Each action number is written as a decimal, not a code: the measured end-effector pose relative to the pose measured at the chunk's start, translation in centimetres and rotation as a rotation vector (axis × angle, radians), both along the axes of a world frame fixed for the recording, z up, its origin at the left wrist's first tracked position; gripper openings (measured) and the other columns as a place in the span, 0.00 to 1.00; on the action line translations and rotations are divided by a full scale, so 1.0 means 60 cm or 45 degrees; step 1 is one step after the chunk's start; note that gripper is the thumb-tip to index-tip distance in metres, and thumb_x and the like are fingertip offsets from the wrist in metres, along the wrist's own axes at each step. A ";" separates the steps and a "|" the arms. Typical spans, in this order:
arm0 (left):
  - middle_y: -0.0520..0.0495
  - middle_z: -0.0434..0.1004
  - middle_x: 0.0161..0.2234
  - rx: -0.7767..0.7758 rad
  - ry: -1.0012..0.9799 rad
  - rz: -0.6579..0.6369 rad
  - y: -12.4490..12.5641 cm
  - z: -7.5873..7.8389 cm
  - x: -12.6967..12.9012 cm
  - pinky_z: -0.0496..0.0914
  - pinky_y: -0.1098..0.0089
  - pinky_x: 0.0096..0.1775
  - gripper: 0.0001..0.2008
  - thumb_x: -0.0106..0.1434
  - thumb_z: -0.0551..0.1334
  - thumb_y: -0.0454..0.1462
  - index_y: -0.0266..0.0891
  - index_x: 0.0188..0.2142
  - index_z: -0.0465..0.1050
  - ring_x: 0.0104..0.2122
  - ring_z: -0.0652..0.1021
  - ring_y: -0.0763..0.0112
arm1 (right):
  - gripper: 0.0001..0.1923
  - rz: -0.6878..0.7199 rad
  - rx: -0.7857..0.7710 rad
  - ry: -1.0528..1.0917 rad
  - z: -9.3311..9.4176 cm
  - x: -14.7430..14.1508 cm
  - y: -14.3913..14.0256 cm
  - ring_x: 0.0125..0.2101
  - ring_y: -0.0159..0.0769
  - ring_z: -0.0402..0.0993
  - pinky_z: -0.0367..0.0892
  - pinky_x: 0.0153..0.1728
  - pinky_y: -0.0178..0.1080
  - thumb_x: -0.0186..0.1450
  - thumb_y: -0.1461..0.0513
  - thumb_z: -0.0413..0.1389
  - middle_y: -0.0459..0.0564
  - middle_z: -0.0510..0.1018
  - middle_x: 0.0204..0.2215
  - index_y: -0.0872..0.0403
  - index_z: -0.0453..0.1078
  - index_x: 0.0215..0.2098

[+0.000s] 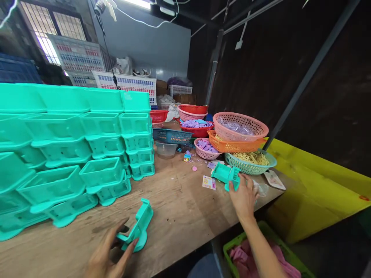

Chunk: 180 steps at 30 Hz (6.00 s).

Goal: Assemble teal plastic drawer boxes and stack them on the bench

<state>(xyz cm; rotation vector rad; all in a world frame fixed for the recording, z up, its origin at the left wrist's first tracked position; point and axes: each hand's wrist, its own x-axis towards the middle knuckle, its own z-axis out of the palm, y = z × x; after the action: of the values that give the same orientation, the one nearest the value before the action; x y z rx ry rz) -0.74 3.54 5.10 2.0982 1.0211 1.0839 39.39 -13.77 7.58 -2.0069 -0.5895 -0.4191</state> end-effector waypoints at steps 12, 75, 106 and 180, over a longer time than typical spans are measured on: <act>0.49 0.85 0.33 0.272 -0.159 0.132 -0.052 0.008 -0.013 0.81 0.68 0.33 0.14 0.66 0.67 0.51 0.45 0.40 0.79 0.30 0.84 0.62 | 0.25 0.527 0.003 0.058 -0.017 -0.121 0.000 0.41 0.47 0.82 0.77 0.39 0.39 0.65 0.40 0.56 0.54 0.85 0.40 0.51 0.79 0.41; 0.38 0.84 0.47 0.230 0.627 0.363 -0.111 0.044 -0.001 0.78 0.61 0.33 0.25 0.74 0.60 0.48 0.34 0.62 0.64 0.36 0.86 0.52 | 0.56 1.070 -0.357 0.223 -0.061 -0.262 0.068 0.68 0.63 0.58 0.62 0.64 0.66 0.58 0.37 0.62 0.60 0.59 0.72 0.47 0.45 0.75; 0.37 0.62 0.69 -0.472 0.000 -0.684 -0.025 0.050 -0.038 0.60 0.48 0.69 0.57 0.47 0.82 0.46 0.43 0.70 0.55 0.68 0.66 0.46 | 0.53 1.462 -0.417 0.166 -0.053 -0.331 0.064 0.65 0.57 0.66 0.69 0.62 0.60 0.57 0.56 0.67 0.60 0.64 0.69 0.46 0.44 0.74; 0.37 0.69 0.64 -0.379 0.006 -0.495 -0.046 0.042 -0.045 0.65 0.44 0.65 0.56 0.45 0.81 0.55 0.43 0.67 0.60 0.63 0.71 0.42 | 0.67 1.810 -0.277 -0.035 -0.047 -0.315 0.078 0.67 0.51 0.64 0.69 0.63 0.49 0.56 0.58 0.75 0.58 0.59 0.72 0.45 0.34 0.78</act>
<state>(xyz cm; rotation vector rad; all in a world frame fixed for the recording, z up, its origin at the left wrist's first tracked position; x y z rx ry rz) -3.42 0.77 7.60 1.9464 0.6858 0.6893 20.48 -9.09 4.75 -1.2913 -1.8844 0.5057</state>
